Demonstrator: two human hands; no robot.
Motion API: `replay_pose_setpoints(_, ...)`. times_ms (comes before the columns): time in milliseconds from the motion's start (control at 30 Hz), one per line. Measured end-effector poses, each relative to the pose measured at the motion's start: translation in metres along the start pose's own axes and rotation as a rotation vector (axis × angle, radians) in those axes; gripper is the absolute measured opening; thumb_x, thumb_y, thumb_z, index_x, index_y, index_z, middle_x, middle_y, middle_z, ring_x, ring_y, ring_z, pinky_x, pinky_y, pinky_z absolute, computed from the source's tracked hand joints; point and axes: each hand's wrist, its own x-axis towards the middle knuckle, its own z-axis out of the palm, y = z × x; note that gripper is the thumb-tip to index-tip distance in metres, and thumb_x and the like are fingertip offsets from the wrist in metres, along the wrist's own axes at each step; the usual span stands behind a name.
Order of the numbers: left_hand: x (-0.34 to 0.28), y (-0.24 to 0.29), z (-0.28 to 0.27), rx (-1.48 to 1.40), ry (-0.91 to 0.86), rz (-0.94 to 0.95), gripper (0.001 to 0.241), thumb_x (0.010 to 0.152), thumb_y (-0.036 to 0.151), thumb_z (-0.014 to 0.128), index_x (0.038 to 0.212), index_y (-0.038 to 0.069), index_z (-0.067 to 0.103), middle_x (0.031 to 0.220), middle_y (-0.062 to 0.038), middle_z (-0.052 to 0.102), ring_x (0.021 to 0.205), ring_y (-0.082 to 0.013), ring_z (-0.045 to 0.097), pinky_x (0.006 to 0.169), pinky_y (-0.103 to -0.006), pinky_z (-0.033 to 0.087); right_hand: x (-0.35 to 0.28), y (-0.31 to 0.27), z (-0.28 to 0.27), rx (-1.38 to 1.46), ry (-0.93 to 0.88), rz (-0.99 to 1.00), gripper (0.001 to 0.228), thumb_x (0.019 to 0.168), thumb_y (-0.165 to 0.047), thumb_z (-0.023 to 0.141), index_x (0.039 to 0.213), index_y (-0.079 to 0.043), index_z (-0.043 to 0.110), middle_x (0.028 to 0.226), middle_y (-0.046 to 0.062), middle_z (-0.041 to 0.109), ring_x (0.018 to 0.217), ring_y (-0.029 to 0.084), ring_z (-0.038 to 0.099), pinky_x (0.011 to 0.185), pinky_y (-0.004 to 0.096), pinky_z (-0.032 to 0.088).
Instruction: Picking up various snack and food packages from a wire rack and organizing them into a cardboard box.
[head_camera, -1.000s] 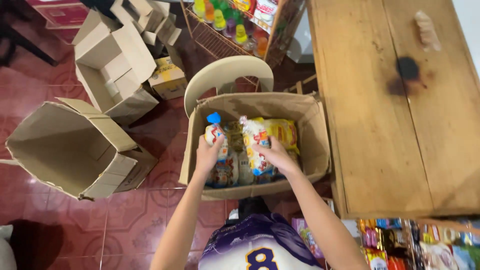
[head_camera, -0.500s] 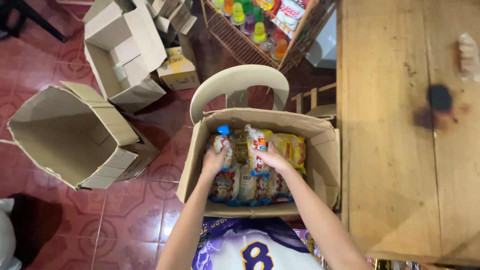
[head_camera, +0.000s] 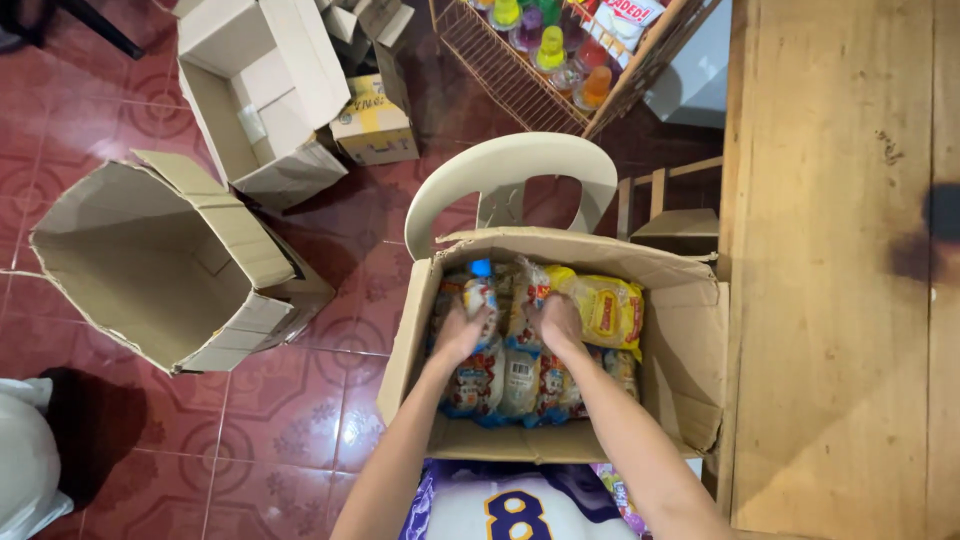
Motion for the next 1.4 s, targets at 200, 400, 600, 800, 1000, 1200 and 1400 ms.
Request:
replay_pose_setpoints(200,0.013,0.002,0.041,0.151,0.217,0.248,0.076,0.083,0.034,0.077,0.140,0.000,0.041,0.114,-0.033,0.067,0.107,-0.0495,0.065,0.093,-0.0514,0.053,-0.001,-0.005,0.003,-0.023,0.125,-0.060,0.057,0.082,-0.043,0.077,0.109,0.006,0.067,0.111,0.030,0.066,0.098,0.047,0.067,0.082,0.054,0.055)
replay_pose_setpoints(400,0.009,0.023,0.052,0.440,0.158,0.249,0.067,0.085,0.043,0.077,0.126,-0.001,0.049,0.130,-0.029,0.056,0.118,-0.0469,0.058,0.098,-0.0514,0.050,0.002,0.000,0.019,0.011,0.125,-0.026,0.049,0.087,-0.038,0.074,0.113,0.002,0.064,0.115,0.029,0.066,0.104,0.047,0.067,0.086,0.054,0.055)
replay_pose_setpoints(600,0.011,0.017,0.068,0.751,0.199,0.229,0.055,0.100,0.052,0.055,0.129,0.005,0.058,0.142,-0.019,0.051,0.136,-0.0395,0.044,0.109,-0.0549,0.039,0.007,0.005,0.031,0.098,0.209,-0.097,0.049,0.091,-0.037,0.073,0.115,0.004,0.061,0.115,0.030,0.063,0.101,0.048,0.065,0.084,0.055,0.054)
replay_pose_setpoints(800,-0.004,0.027,0.046,0.779,0.195,0.245,0.048,0.092,0.040,0.060,0.133,0.016,0.056,0.154,-0.015,0.038,0.135,-0.0409,0.038,0.104,-0.0589,0.035,0.033,0.023,0.054,0.092,0.190,-0.167,0.047,0.092,-0.040,0.073,0.109,0.002,0.065,0.110,0.030,0.065,0.102,0.049,0.065,0.087,0.054,0.054)
replay_pose_setpoints(1000,0.011,0.002,0.030,0.879,0.259,0.211,0.050,0.090,0.030,0.068,0.132,0.006,0.056,0.146,-0.023,0.043,0.139,-0.0463,0.044,0.110,-0.0554,0.041,0.023,0.017,0.039,0.163,0.192,-0.131,0.070,0.089,-0.048,0.074,0.132,0.003,0.053,0.128,0.030,0.056,0.118,0.049,0.056,0.096,0.055,0.049)
replay_pose_setpoints(1200,0.060,-0.071,0.071,0.748,0.223,0.138,0.051,0.092,0.003,0.062,0.141,-0.003,0.048,0.143,-0.032,0.045,0.106,-0.0427,0.069,0.087,-0.0489,0.059,-0.025,-0.025,-0.007,0.054,0.063,-0.238,0.081,0.084,-0.051,0.078,0.147,-0.011,0.046,0.145,0.033,0.030,0.125,0.054,0.045,0.100,0.056,0.046)
replay_pose_setpoints(1400,0.008,-0.010,0.040,0.425,0.231,0.154,0.044,0.091,0.009,0.069,0.126,-0.005,0.047,0.140,-0.036,0.041,0.106,-0.0507,0.062,0.085,-0.0549,0.054,-0.020,-0.026,0.000,0.186,-0.011,-0.156,0.057,0.081,-0.024,0.085,0.133,-0.012,0.063,0.149,0.029,0.030,0.127,0.048,0.048,0.104,0.053,0.046)
